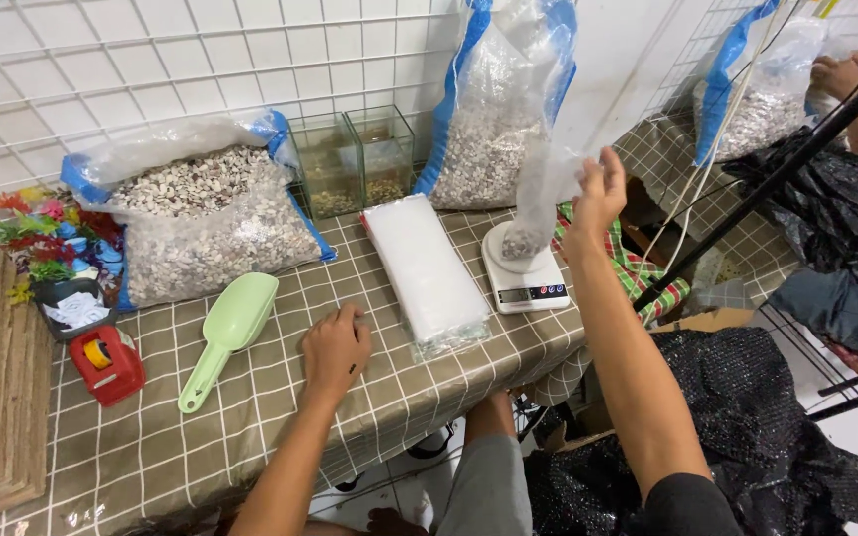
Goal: Package aquarium gravel and other small items into bags, weigh them, and wrap them for shipping.
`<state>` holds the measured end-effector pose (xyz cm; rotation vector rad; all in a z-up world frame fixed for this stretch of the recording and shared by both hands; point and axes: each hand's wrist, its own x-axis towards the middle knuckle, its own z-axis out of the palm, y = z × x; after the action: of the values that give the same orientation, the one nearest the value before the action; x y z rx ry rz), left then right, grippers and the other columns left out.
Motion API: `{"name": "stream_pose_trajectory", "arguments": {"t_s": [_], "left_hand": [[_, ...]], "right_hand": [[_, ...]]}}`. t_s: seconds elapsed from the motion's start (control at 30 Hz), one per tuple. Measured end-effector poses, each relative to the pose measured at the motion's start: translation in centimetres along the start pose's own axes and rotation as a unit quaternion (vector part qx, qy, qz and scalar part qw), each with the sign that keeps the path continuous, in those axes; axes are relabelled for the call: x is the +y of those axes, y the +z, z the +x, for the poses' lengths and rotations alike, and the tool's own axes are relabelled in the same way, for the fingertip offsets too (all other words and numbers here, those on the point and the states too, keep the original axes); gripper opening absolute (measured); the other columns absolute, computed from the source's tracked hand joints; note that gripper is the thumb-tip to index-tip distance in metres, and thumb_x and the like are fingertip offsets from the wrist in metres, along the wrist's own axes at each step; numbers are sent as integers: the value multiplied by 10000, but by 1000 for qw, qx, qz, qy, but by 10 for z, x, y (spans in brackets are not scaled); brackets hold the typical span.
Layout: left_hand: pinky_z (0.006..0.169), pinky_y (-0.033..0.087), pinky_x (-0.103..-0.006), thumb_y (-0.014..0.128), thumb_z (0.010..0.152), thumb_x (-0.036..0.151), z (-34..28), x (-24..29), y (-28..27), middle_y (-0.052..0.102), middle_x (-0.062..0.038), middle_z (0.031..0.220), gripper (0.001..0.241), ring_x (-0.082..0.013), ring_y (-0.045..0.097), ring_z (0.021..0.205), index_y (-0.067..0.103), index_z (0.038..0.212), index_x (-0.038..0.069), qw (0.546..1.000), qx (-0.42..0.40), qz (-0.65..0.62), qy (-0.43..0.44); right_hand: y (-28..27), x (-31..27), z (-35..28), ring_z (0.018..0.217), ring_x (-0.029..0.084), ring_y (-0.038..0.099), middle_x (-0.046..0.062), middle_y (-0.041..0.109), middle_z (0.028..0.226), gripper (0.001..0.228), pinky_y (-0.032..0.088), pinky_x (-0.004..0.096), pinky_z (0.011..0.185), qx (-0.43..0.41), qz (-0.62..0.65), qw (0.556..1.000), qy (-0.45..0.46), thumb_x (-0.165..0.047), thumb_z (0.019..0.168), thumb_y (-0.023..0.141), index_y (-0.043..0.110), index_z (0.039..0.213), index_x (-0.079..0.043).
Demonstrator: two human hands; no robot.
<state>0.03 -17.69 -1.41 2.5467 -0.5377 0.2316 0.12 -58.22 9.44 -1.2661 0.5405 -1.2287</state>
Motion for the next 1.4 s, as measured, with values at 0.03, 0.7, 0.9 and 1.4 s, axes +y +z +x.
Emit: {"name": "stream_pose_trajectory", "arguments": {"t_s": [0.03, 0.7, 0.9, 1.4], "left_hand": [[866, 567, -468, 533, 889, 236, -1, 2, -3, 744, -132, 909, 218, -353, 746, 914, 673, 1046, 181, 1000, -1, -1, -1], [856, 557, -468, 507, 918, 185, -2, 6, -13, 746, -158, 925, 243, -363, 746, 924, 686, 1072, 127, 999, -21, -30, 7], [874, 556, -461, 508, 914, 197, -2, 4, -9, 747, -150, 926, 239, -358, 744, 935, 683, 1067, 139, 999, -20, -25, 3], [1107, 419, -535, 820, 543, 663, 22, 25, -48, 422, -229, 1566, 1263, -340, 448, 1434, 300, 1563, 130, 934, -117, -338, -25]], "right_hand": [[-2, -1, 1, 1050, 217, 706, 58, 640, 1315, 424, 440, 298, 716, 0, -1, 1000, 0, -359, 935, 730, 637, 1345, -312], [-2, -72, -30, 1228, 460, 575, 186, 544, 1324, 361, 452, 611, 1024, -170, -289, 880, -335, -262, 912, 808, 691, 1237, -158], [-5, -61, -10, 1275, 411, 556, 141, 542, 1384, 420, 438, 572, 984, -203, -492, 787, -311, -517, 857, 793, 707, 1168, -249], [15, -184, -52, 709, 38, 480, 11, 692, 820, 174, 358, 248, 574, -398, -318, 804, -308, -190, 1043, 841, 742, 980, -61]]}}
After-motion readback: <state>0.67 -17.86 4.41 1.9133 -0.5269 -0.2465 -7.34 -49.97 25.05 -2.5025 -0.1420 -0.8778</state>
